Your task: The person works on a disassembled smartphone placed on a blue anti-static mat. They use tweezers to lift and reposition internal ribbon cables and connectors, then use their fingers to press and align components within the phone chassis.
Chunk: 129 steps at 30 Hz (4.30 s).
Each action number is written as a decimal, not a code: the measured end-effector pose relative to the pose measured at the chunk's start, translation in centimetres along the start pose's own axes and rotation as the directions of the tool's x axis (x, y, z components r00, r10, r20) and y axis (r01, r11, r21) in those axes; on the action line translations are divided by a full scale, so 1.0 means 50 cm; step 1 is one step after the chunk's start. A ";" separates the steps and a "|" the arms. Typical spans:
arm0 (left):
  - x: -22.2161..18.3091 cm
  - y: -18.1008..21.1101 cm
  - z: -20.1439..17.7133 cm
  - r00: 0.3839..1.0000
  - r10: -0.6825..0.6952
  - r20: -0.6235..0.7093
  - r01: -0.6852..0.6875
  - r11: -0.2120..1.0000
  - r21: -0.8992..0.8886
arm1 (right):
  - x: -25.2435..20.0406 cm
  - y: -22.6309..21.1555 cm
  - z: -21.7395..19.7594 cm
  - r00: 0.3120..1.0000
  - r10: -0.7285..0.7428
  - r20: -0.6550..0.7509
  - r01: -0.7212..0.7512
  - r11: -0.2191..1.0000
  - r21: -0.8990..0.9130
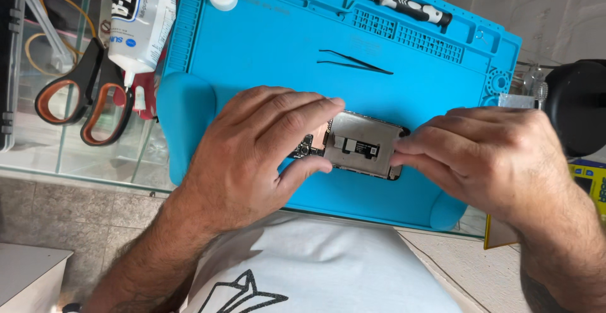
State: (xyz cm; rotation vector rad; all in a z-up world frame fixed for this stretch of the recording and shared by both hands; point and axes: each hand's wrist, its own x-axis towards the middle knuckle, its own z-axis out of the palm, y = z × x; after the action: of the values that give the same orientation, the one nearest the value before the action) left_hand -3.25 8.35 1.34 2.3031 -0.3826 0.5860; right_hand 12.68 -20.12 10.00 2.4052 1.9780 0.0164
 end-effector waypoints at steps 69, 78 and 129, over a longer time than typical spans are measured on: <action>0.009 -0.006 0.023 0.960 0.005 0.281 -0.059 0.981 0.183 | -0.070 -0.118 0.116 0.800 0.312 -0.512 -0.203 0.945 0.258; 0.069 0.035 0.042 0.956 0.211 0.204 -0.244 0.958 0.154 | -0.114 -0.141 0.138 0.729 0.509 -0.458 -0.410 0.860 0.303; 0.137 0.018 0.116 0.899 0.214 0.383 -0.307 0.930 0.202 | -0.121 -0.137 0.152 0.735 0.587 -0.340 -0.490 0.806 0.333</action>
State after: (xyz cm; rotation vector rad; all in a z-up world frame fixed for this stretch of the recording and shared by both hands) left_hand 3.93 2.93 1.66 2.6366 -0.8480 0.3580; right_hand 5.01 -24.86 2.28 3.2889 1.3381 0.3917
